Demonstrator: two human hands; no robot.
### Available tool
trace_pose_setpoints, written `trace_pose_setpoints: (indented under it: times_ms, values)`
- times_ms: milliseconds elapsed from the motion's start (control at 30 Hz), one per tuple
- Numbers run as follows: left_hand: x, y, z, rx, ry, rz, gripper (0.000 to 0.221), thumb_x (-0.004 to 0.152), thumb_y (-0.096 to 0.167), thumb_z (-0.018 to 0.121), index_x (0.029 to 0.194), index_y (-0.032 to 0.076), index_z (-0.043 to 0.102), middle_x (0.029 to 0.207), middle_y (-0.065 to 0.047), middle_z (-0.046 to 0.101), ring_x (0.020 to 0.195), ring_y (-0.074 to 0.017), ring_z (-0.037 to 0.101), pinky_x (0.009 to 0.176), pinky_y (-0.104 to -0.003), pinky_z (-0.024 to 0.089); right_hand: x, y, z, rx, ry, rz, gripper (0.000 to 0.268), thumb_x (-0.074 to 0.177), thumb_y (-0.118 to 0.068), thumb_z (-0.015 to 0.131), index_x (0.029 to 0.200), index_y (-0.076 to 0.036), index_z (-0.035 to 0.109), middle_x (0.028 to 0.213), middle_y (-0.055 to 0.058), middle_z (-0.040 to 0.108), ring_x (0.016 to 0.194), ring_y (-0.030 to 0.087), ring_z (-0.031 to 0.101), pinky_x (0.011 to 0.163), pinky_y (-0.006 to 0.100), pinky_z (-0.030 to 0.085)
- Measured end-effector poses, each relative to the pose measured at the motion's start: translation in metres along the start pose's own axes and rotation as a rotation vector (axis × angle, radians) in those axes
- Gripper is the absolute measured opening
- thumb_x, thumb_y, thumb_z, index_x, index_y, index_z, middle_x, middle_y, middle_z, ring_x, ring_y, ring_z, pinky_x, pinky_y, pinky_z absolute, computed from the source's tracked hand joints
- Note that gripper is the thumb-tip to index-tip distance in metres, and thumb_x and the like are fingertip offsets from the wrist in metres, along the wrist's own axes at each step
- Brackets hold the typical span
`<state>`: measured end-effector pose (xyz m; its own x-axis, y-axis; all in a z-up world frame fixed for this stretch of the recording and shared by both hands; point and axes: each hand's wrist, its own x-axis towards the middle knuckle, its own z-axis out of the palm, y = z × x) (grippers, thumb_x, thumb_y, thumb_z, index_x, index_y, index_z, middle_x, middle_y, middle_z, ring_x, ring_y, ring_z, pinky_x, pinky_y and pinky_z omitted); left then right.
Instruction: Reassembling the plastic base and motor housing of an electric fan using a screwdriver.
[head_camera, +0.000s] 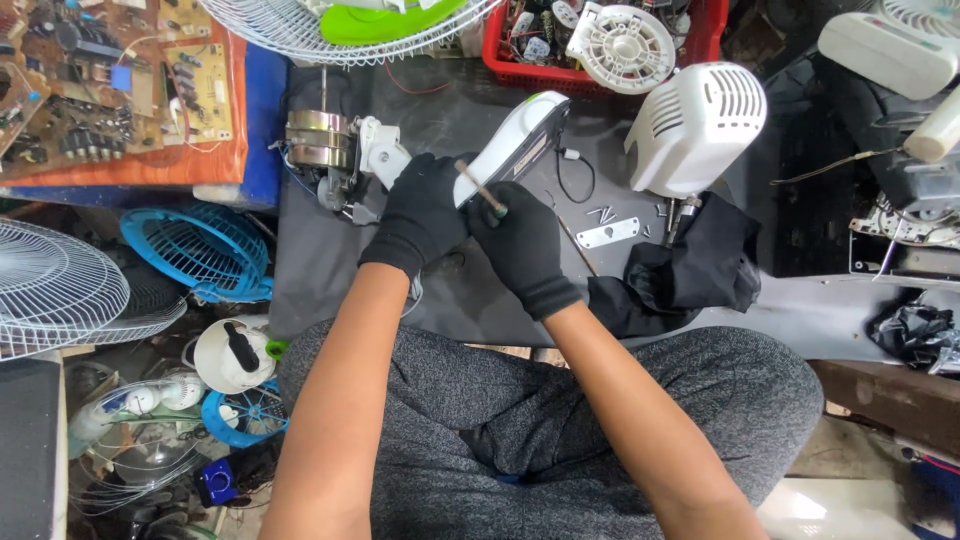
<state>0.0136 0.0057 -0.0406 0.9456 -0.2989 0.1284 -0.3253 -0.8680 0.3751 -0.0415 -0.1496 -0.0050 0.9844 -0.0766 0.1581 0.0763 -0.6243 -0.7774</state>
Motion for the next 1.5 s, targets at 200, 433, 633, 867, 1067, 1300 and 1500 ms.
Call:
trace_pose_setpoints:
  times_ms: [200, 433, 633, 867, 1067, 1300, 1500]
  values:
    - [-0.002, 0.015, -0.012, -0.036, 0.040, 0.134, 0.063, 0.066, 0.014, 0.073, 0.128, 0.009, 0.065, 0.111, -0.015, 0.070, 0.099, -0.0378, 0.061, 0.086, -0.045, 0.050, 0.005, -0.010, -0.015, -0.035, -0.035, -0.031, 0.029, 0.088, -0.036, 0.079, 0.078, -0.011, 0.068, 0.069, 0.010, 0.071, 0.068, 0.033, 0.073, 0.059, 0.037, 0.057]
    - [0.002, 0.002, -0.001, -0.024, -0.063, -0.037, 0.066, 0.073, 0.037, 0.079, 0.136, 0.025, 0.062, 0.111, -0.005, 0.071, 0.120, -0.0306, 0.062, 0.102, -0.051, 0.052, 0.003, 0.023, -0.013, -0.003, -0.060, 0.049, 0.023, 0.086, -0.035, 0.079, 0.077, -0.018, 0.065, 0.069, 0.004, 0.069, 0.074, 0.028, 0.073, 0.064, 0.032, 0.055]
    - [0.005, 0.019, -0.013, -0.016, -0.115, -0.130, 0.067, 0.073, 0.042, 0.077, 0.136, 0.022, 0.064, 0.115, -0.009, 0.071, 0.125, -0.0336, 0.061, 0.100, -0.054, 0.053, 0.011, 0.076, -0.015, 0.000, -0.164, 0.160, 0.027, 0.087, -0.035, 0.081, 0.079, -0.013, 0.066, 0.071, 0.008, 0.069, 0.076, 0.029, 0.073, 0.069, 0.036, 0.055]
    - [0.004, 0.022, -0.020, -0.015, -0.106, -0.139, 0.064, 0.075, 0.042, 0.078, 0.134, 0.020, 0.065, 0.117, -0.012, 0.070, 0.124, -0.0350, 0.063, 0.098, -0.053, 0.055, 0.007, 0.082, 0.005, -0.096, -0.247, 0.228, 0.039, 0.090, -0.039, 0.079, 0.105, -0.004, 0.072, 0.087, 0.016, 0.075, 0.093, 0.038, 0.073, 0.079, 0.044, 0.057]
    - [0.005, 0.031, -0.030, -0.030, -0.124, -0.160, 0.060, 0.076, 0.038, 0.078, 0.131, 0.019, 0.067, 0.110, -0.011, 0.070, 0.119, -0.0352, 0.065, 0.095, -0.053, 0.057, 0.008, 0.079, -0.008, -0.011, -0.285, 0.359, 0.034, 0.094, -0.038, 0.073, 0.099, -0.005, 0.070, 0.083, 0.017, 0.073, 0.086, 0.035, 0.074, 0.072, 0.044, 0.059]
    - [0.004, 0.039, -0.040, -0.084, -0.111, -0.173, 0.058, 0.080, 0.037, 0.079, 0.133, 0.017, 0.067, 0.110, -0.014, 0.071, 0.119, -0.0376, 0.065, 0.098, -0.055, 0.055, 0.025, 0.052, -0.061, 0.265, -0.160, 0.631, 0.056, 0.102, -0.055, 0.056, 0.119, -0.002, 0.060, 0.092, 0.013, 0.070, 0.082, 0.022, 0.072, 0.071, 0.032, 0.062]
    - [0.001, 0.037, -0.043, -0.046, -0.087, -0.130, 0.053, 0.082, 0.038, 0.077, 0.129, 0.014, 0.069, 0.106, -0.014, 0.072, 0.112, -0.0351, 0.068, 0.092, -0.051, 0.059, 0.022, 0.069, -0.075, 0.074, -0.222, 0.618, 0.060, 0.106, -0.062, 0.044, 0.120, -0.005, 0.060, 0.088, 0.014, 0.070, 0.076, 0.024, 0.074, 0.062, 0.034, 0.066]
